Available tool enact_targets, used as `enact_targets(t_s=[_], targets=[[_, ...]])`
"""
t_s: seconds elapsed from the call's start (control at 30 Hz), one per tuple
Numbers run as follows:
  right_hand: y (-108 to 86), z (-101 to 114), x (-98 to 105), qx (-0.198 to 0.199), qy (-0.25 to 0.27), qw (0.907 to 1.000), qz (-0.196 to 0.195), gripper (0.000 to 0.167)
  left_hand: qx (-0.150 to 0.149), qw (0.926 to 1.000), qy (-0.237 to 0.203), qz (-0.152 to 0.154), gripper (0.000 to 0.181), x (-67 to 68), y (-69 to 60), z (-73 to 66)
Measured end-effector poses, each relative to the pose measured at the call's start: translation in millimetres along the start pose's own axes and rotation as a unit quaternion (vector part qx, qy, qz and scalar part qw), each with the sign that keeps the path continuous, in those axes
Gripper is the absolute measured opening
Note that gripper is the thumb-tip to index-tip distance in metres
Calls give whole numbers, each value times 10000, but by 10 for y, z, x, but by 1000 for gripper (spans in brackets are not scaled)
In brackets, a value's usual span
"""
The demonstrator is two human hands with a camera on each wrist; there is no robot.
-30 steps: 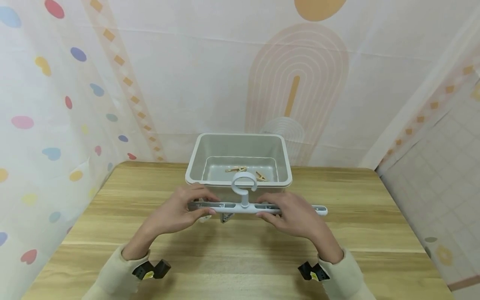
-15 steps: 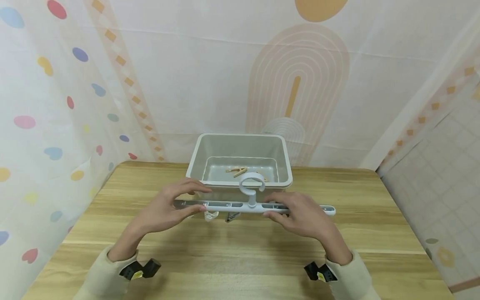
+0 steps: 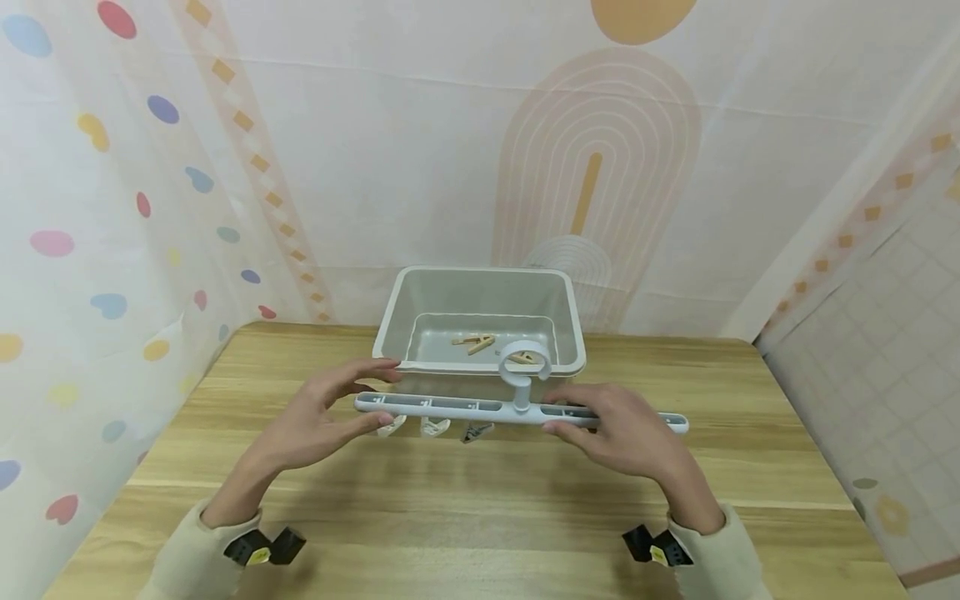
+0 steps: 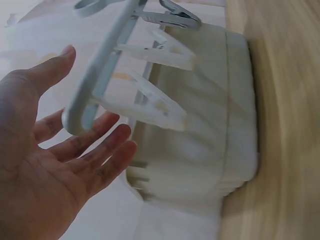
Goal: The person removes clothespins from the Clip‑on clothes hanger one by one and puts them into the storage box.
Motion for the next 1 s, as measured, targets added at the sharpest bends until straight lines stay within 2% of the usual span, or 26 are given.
enact_targets(t_s=[0.2, 0.43, 0.63, 0.7, 0.83, 0.9, 1.0], targets=[[-43, -18, 52, -70, 7, 10000, -50, 22, 207, 9996, -189, 20, 60, -44, -43, 151], [-93, -56, 75, -216, 183, 9996, -42, 24, 565, 9957, -689, 264, 61, -203, -96, 354], [-112, -78, 88, -191, 342, 9992, -69, 25, 468, 9891, -1310, 485, 44, -348, -116, 427], [-120, -88, 87, -190, 395, 9990, -80, 25, 511, 9840, -1585, 630, 41, -395, -128, 451], [-134, -103, 88, -194, 467, 9987, -102, 24, 379, 9751, -1975, 929, 41, -466, -142, 445], [-138, -108, 87, -203, 506, 9985, -100, 24, 285, 9731, -2056, 1001, 40, -483, -143, 433], [-143, -119, 85, -241, 565, 9981, -80, 24, 259, 9739, -2033, 973, 33, -487, -145, 433]])
Point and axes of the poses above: each hand's wrist, its own y-axis towards the middle knuckle, its own x-axis out of the back of the hand, z = x × y, the point moved 10 cm from there along y, towards the middle knuckle, and after that the axes turned 15 degrees about x, right-handed, at the moved point
